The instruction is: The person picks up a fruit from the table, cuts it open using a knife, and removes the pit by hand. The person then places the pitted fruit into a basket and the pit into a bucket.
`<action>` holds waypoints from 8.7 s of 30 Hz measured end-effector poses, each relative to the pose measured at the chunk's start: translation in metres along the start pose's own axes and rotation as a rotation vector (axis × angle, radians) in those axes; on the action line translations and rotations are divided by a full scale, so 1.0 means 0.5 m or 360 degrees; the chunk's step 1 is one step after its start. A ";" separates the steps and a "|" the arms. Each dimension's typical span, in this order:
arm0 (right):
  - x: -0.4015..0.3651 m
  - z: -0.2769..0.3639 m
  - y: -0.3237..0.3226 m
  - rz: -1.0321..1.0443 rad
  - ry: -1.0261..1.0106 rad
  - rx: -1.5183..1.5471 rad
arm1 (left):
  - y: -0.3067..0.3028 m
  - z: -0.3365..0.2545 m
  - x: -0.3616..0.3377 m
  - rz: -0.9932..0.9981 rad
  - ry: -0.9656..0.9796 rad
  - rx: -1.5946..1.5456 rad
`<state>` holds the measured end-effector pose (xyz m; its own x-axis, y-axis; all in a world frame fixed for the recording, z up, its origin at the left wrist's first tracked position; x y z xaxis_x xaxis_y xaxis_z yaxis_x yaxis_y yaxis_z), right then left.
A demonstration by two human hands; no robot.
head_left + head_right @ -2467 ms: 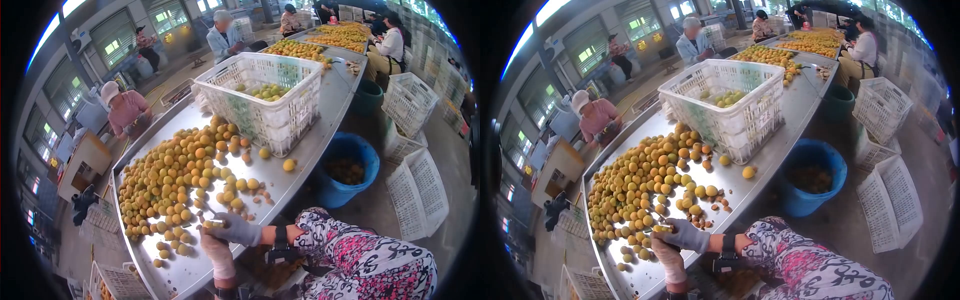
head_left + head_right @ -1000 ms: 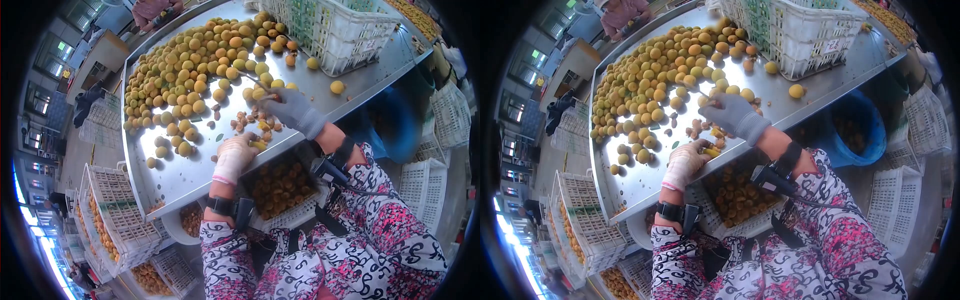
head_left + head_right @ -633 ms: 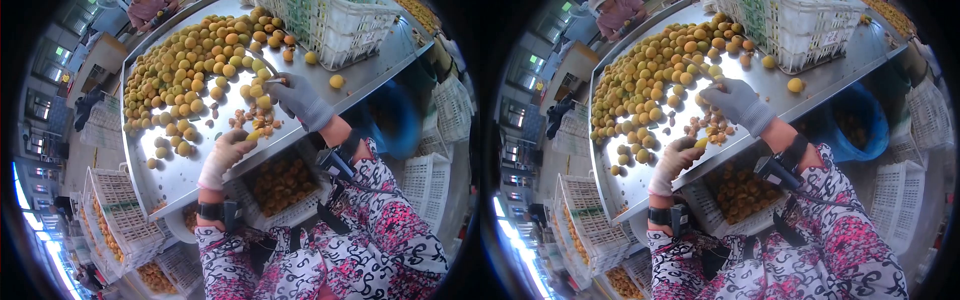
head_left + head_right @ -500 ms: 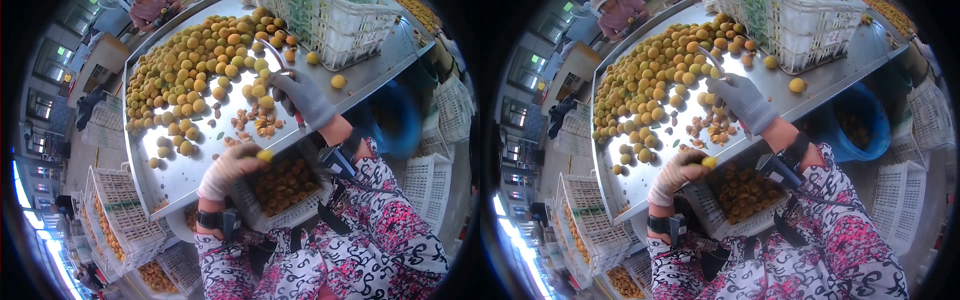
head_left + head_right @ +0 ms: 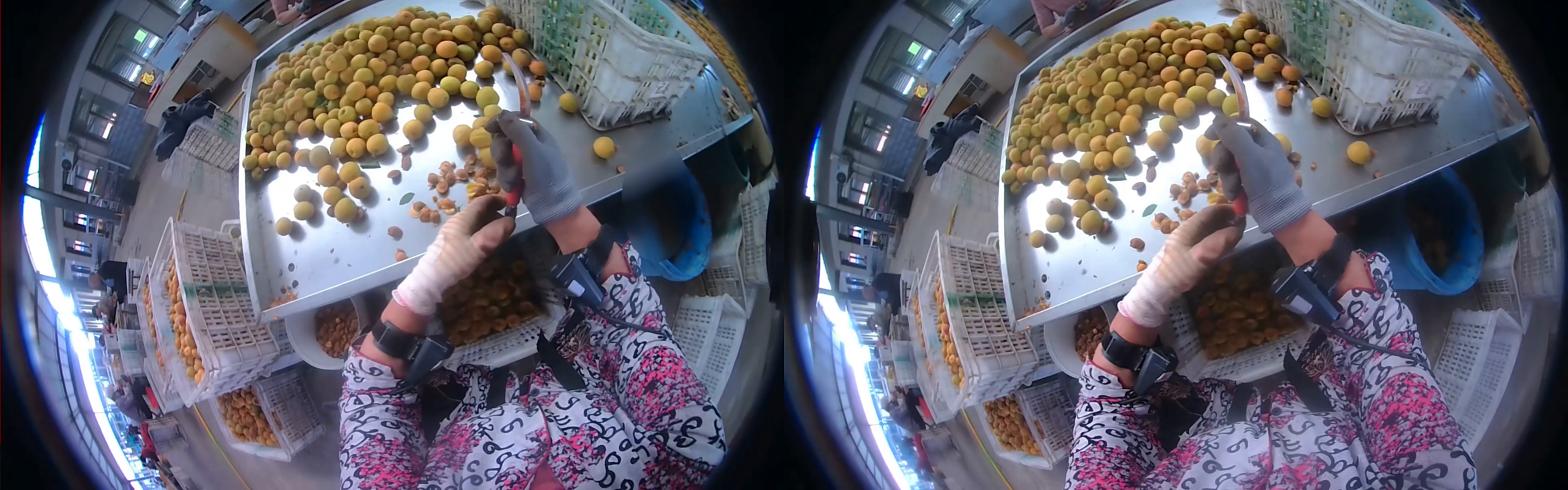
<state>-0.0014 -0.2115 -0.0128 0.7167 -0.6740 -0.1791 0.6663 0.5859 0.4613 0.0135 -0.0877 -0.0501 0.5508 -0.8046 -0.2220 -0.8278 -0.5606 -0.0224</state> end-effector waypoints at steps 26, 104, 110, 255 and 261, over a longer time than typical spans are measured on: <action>-0.026 -0.068 0.065 0.0200 0.0073 -0.0238 | -0.462 0.075 -0.021 -0.1301 -0.0427 0.1883; -0.133 -0.066 0.114 0.0598 -0.0652 -0.1187 | -0.129 -0.081 -0.017 -0.0233 0.0300 -0.1164; -0.091 -0.035 0.101 0.0577 -0.0655 -0.1325 | -0.158 -0.124 -0.022 -0.0435 0.0357 -0.0433; -0.086 -0.107 0.065 0.0455 0.0398 -0.0116 | -0.083 -0.158 -0.059 -0.0629 0.1042 0.1278; -0.078 -0.096 0.046 0.0207 0.0100 -0.0684 | -0.071 -0.141 -0.053 -0.0667 0.1110 0.1498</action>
<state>-0.0042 -0.1504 -0.0368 0.8023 -0.5618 -0.2019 0.5856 0.8063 0.0832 0.0359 -0.0600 0.0252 0.4916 -0.6915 0.5292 -0.1708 -0.6725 -0.7201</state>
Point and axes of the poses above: each hand's wrist, its own x-axis towards the middle knuckle, its own y-axis out of the palm, z = x × y, the point moved 9 cm from there along x, towards the middle knuckle, and after that the axes turned 8 degrees about -z, right-handed, at the moved point
